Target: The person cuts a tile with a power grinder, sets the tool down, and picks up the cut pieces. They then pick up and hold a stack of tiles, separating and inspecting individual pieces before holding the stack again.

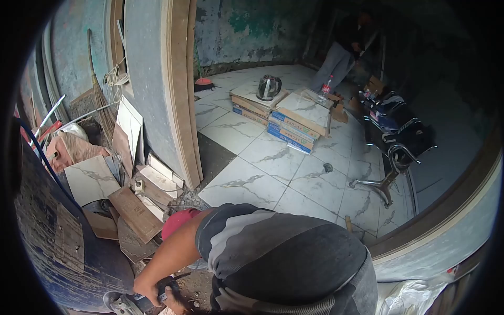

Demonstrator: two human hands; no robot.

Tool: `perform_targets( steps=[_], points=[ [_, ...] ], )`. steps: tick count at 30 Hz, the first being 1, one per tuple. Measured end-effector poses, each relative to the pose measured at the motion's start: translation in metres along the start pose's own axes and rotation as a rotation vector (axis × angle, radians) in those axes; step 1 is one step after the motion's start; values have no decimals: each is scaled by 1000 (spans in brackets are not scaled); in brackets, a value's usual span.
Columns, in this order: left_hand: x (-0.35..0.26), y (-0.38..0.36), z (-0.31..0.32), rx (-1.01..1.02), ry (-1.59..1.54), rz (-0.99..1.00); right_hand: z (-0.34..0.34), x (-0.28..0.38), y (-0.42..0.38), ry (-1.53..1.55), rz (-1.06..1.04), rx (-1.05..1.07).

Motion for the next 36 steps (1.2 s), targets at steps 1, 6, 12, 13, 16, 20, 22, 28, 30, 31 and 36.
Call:
perform_targets(
  steps=[1, 6, 12, 13, 16, 20, 22, 28, 30, 31, 36],
  points=[
    [-1, -1, 7, -11, 66, -12, -2, 7, -13, 104, -24, -110],
    [34, 3, 17, -65, -77, 255, 16, 17, -14, 327, -30, -638],
    [15, -12, 20, -131, -90, 267, 24, 15, 11, 314, 60, -670],
    [10, -15, 20, -129, -98, 265, 20, 16, 12, 236, 188, -457],
    [0, -21, 13, -134, -128, 276, 5, 21, 9, 311, 153, -410],
    [-16, -17, 5, -37, -180, 335, -6, 18, 20, 320, 158, -275],
    [-25, -17, -1, 69, -233, 408, -9, 20, 6, 405, 177, -318],
    [-20, -27, 9, -245, -210, 288, 2, 39, -9, 528, 95, -477],
    [-23, -29, 8, -303, -220, 264, 14, 42, -3, 460, 91, -441],
    [-24, -31, 8, -326, -226, 255, 23, 41, 5, 471, 90, -439],
    [-24, -38, 6, -412, -244, 251, 47, 44, 18, 470, 107, -525]
  ],
)
Point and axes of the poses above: each hand's wrist, its own y-axis towards the middle knuckle, its own z-axis out of the palm, x = y × z, the point moved 1 cm from there along y, towards the middle knuckle, and after that the axes turned 4 degrees about -x, right-handed, at the moved point
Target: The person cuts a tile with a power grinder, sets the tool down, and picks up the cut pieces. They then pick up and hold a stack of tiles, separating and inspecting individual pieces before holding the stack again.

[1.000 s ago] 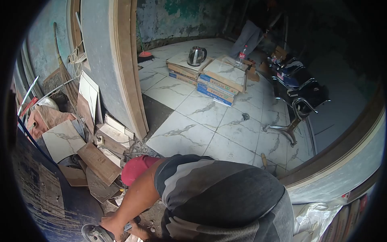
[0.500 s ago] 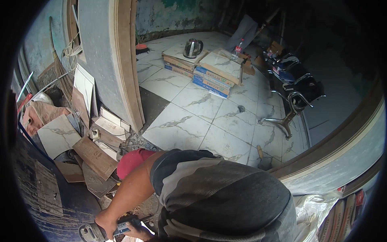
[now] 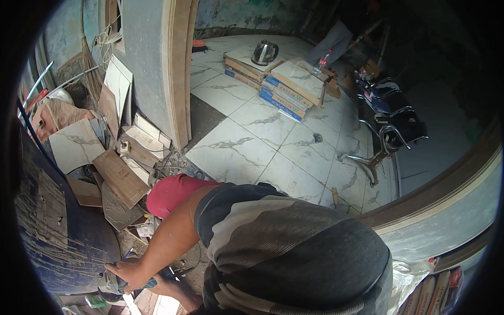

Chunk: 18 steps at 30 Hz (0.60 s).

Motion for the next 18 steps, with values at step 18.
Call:
perform_targets(
  steps=[18],
  points=[
    [18, 1, -11, 99, -106, -10, 5, 3, 0, -137, 308, 92]
  ],
)
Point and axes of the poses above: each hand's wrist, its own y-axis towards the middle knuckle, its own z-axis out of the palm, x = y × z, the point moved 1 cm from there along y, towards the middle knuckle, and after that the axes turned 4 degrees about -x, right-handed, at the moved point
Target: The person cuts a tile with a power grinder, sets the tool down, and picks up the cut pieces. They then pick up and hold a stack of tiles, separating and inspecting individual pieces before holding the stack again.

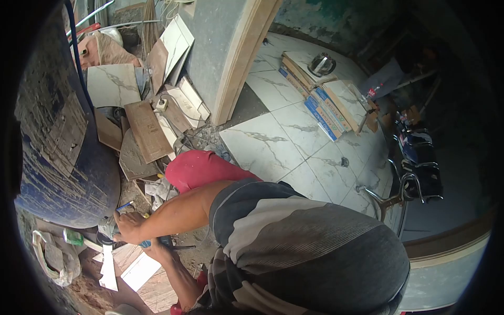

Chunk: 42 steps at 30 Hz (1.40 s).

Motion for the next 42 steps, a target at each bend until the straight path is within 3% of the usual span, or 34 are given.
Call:
perform_targets(
  steps=[2, 4, 14, 18, 19, 21, 22, 24, 29, 31, 33, 35, 40, 42],
  points=[
    [4, -7, -1, -46, -26, -51, 1, 4, -3, -48, -22, 22],
    [-1, -15, 2, -71, -9, 43, 9, 5, -7, -93, -80, 21],
    [-26, -32, 20, -329, 32, 63, 13, 18, -4, -136, -238, 154],
    [-29, -27, 19, -356, 66, 64, 11, 21, -2, -97, -176, 196],
    [-31, -25, 18, -332, 29, 35, 12, 19, 4, -132, -89, 253],
    [-39, -22, 17, -332, 34, 29, 11, 5, 21, 280, -144, 571],
    [-42, -23, 15, -307, 46, 4, 7, 0, 23, 273, -147, 601],
    [-44, -20, 7, -291, 22, 10, 0, -5, 25, 409, 63, 898],
    [-44, -14, -4, -140, -79, 9, -3, -1, 20, 535, 39, 953],
    [-50, -6, -7, -107, -56, -38, -7, 4, 15, 521, -109, 791],
    [-54, -6, -6, -88, -40, -81, -4, 3, 19, 484, -191, 772],
    [-54, -1, 3, -90, 17, -70, -3, 8, 25, 215, -376, 478],
    [-48, -1, -11, -93, -123, -68, 20, 4, 32, 381, -324, 555],
    [-47, -3, -24, -73, -29, -77, 24, 13, 29, 517, -196, 745]
  ],
)
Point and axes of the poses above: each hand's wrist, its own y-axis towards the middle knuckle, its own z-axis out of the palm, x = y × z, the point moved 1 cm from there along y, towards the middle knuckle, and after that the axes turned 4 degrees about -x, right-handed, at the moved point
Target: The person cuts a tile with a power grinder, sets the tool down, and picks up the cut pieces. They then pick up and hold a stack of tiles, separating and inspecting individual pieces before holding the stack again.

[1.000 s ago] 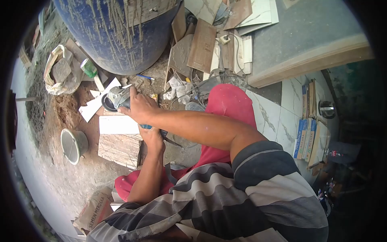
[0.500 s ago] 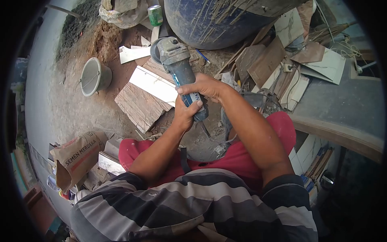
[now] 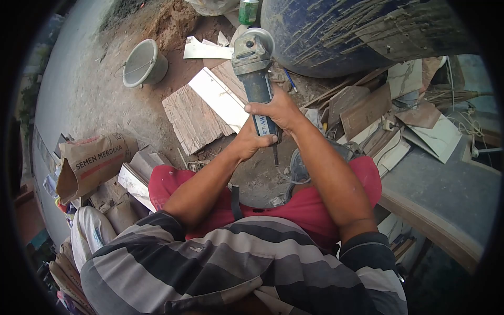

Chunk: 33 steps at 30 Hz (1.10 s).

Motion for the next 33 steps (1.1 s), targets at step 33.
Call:
perform_targets(
  steps=[33],
  points=[
    [135, 25, -205, -704, 1482, -261, 130, -148, 185, -1004, 91, -75]
  ],
)
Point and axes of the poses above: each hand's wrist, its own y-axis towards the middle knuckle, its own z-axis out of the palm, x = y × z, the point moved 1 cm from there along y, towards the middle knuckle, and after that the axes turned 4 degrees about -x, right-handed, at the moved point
